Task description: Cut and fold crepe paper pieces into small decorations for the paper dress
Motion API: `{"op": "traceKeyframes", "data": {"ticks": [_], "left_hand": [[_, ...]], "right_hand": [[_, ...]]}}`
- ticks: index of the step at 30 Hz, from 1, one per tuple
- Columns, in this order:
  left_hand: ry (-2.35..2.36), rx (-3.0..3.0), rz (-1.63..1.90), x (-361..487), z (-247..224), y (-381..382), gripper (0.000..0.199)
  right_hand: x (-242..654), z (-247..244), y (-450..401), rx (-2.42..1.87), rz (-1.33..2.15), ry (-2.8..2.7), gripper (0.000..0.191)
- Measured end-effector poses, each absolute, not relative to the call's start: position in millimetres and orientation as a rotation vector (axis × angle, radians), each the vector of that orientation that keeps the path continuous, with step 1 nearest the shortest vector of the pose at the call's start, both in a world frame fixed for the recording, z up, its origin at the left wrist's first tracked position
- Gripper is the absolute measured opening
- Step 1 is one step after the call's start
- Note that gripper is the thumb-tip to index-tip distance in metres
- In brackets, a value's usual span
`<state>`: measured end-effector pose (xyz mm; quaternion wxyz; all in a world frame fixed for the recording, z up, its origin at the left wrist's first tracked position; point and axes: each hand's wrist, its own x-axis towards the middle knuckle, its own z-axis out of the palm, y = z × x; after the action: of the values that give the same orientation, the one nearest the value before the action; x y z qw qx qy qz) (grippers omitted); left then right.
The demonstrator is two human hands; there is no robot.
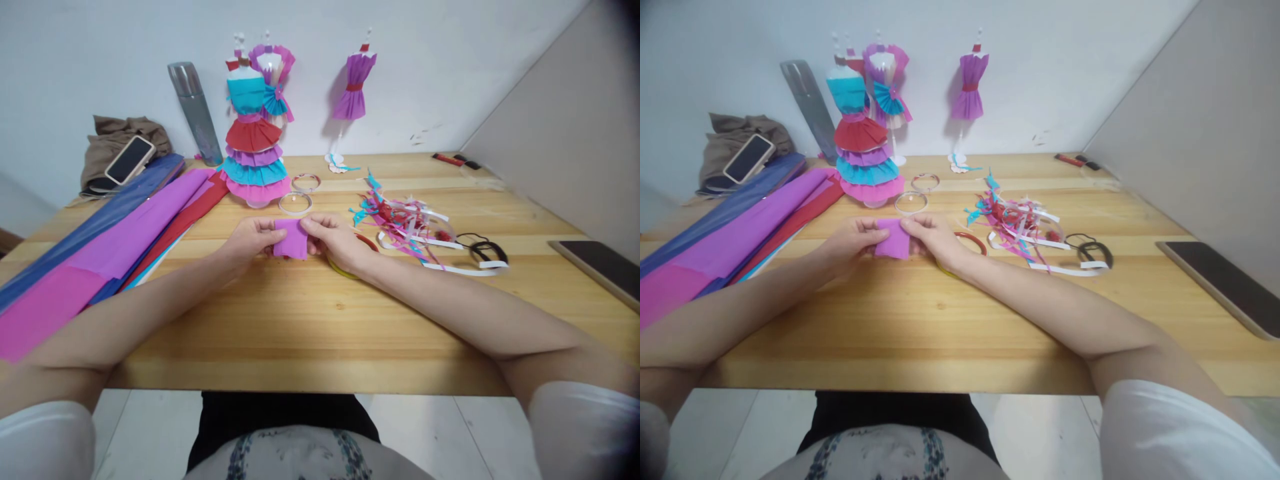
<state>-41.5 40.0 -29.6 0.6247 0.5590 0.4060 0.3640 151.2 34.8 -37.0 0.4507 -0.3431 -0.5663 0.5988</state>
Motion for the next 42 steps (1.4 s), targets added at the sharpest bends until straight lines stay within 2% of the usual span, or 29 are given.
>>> {"op": "traceKeyframes", "data": {"ticks": [11, 25, 31, 42], "left_hand": [[1.014, 1.257, 0.832, -38.2, -24.6, 35.5, 0.032], [1.064, 1.318, 0.908, -38.3, -23.9, 37.7, 0.030], [1.079, 1.400, 0.904, -37.4, -22.6, 36.5, 0.027], [1.142, 1.482, 1.162, -39.7, -9.3, 42.3, 0.026]], "right_hand": [[151.5, -41.3, 38.0, -0.866, 1.361, -1.396, 0.035], [151.0, -38.3, 35.1, -0.911, 1.436, -1.444, 0.033], [150.5, -38.8, 36.5, -0.911, 1.301, -1.318, 0.030], [152.9, -31.8, 39.1, -0.914, 1.317, -1.322, 0.033]]}}
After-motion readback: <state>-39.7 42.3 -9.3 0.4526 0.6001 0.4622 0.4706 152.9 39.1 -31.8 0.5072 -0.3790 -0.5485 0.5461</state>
